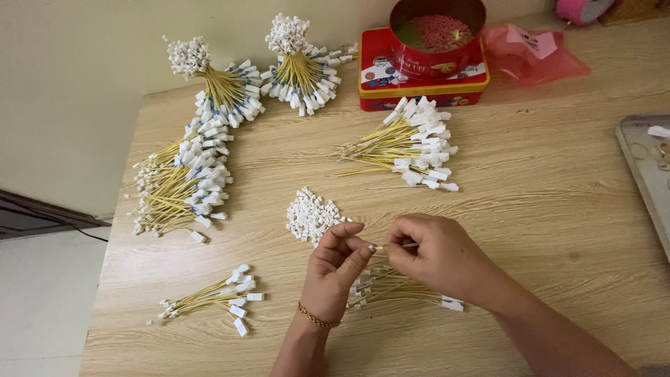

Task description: Attaching small white plastic caps to thin wire stems manually.

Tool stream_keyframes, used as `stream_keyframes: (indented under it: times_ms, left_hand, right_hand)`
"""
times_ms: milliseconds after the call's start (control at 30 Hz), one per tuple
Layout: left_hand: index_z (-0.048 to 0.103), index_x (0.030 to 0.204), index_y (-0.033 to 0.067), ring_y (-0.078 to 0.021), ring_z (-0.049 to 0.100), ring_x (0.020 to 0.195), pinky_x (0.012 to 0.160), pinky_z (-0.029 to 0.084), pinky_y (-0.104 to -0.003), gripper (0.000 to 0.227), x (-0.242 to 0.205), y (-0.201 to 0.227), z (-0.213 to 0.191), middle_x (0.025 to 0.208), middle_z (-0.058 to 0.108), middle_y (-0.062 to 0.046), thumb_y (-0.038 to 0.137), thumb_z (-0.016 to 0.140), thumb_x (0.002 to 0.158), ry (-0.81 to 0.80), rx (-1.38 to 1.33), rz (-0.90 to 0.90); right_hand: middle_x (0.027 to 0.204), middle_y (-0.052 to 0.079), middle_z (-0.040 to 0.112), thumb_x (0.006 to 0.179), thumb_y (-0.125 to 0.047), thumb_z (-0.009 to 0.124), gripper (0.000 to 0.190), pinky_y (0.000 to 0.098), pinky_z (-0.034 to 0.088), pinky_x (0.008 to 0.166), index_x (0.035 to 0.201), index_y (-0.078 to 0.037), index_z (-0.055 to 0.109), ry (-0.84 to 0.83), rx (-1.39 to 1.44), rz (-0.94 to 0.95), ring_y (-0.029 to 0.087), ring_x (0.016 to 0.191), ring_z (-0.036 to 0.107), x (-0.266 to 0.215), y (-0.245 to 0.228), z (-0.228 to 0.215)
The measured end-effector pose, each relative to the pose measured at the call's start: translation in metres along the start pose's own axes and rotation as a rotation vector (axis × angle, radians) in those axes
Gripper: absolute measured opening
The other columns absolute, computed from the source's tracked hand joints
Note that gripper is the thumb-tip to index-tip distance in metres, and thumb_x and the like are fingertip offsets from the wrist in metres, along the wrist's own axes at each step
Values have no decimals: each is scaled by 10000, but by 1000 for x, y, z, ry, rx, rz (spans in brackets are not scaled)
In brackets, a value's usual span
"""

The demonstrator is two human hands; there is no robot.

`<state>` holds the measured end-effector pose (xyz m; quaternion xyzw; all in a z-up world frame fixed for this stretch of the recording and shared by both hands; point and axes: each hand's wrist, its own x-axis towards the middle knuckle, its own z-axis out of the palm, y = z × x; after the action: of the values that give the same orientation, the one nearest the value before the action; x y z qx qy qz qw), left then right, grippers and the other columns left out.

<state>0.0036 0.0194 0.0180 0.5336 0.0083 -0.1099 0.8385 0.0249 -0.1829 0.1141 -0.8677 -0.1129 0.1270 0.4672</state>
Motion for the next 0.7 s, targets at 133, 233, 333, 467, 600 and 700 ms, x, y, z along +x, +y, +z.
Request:
stream_keyframes:
  times_ms: [133, 233, 333, 467, 600, 700]
  left_hand:
    - [621, 1284, 66, -79, 604, 876, 780, 508, -238, 359, 0, -2, 0, 955, 669, -1, -2, 698, 941, -6, 23, 10]
    - [622, 1269, 63, -81, 617, 885, 788, 513, -238, 357, -1, 1, 2, 950, 666, -1, -14, 699, 930, 3, 11, -15]
    - [628, 1269, 66, -71, 604, 874, 785, 512, -231, 355, -1, 1, 1, 943, 656, 12, -15, 693, 930, 4, 16, -11]
    - [634, 1252, 62, -70, 604, 859, 765, 511, -229, 343, -1, 3, 5, 939, 655, 13, -17, 698, 923, 5, 21, -29]
    - [636, 1240, 60, -68, 604, 855, 752, 505, -222, 337, -1, -1, 3, 941, 665, 4, -28, 696, 921, -2, -18, -39]
    - [644, 1222, 57, -61, 606, 864, 765, 515, -221, 322, -2, -2, 7, 948, 665, 15, -35, 690, 917, 10, 21, -3]
  right_hand:
    - [699, 51, 713, 814, -166, 726, 137, 309, 548, 584, 831, -39, 677, -42, 24, 75, 120, 617, 655, 1, 1, 0]
    - [711, 47, 722, 801, -160, 731, 138, 304, 557, 594, 860, -38, 704, 5, 31, 50, 113, 628, 670, 1, 8, 1]
    - [738, 34, 732, 810, -171, 730, 146, 294, 562, 613, 882, -46, 714, -16, 27, 36, 99, 650, 683, 2, 12, 1]
    - [747, 34, 731, 815, -175, 727, 151, 299, 561, 624, 897, -48, 718, -44, 51, 48, 100, 664, 673, 4, 16, 1]
    - [737, 40, 713, 801, -166, 731, 156, 305, 562, 617, 878, -34, 700, -41, 3, 24, 115, 653, 666, 5, 25, 5]
    - [733, 49, 711, 813, -156, 713, 139, 311, 553, 610, 883, -37, 701, -25, 23, 21, 127, 642, 661, 3, 14, 5]
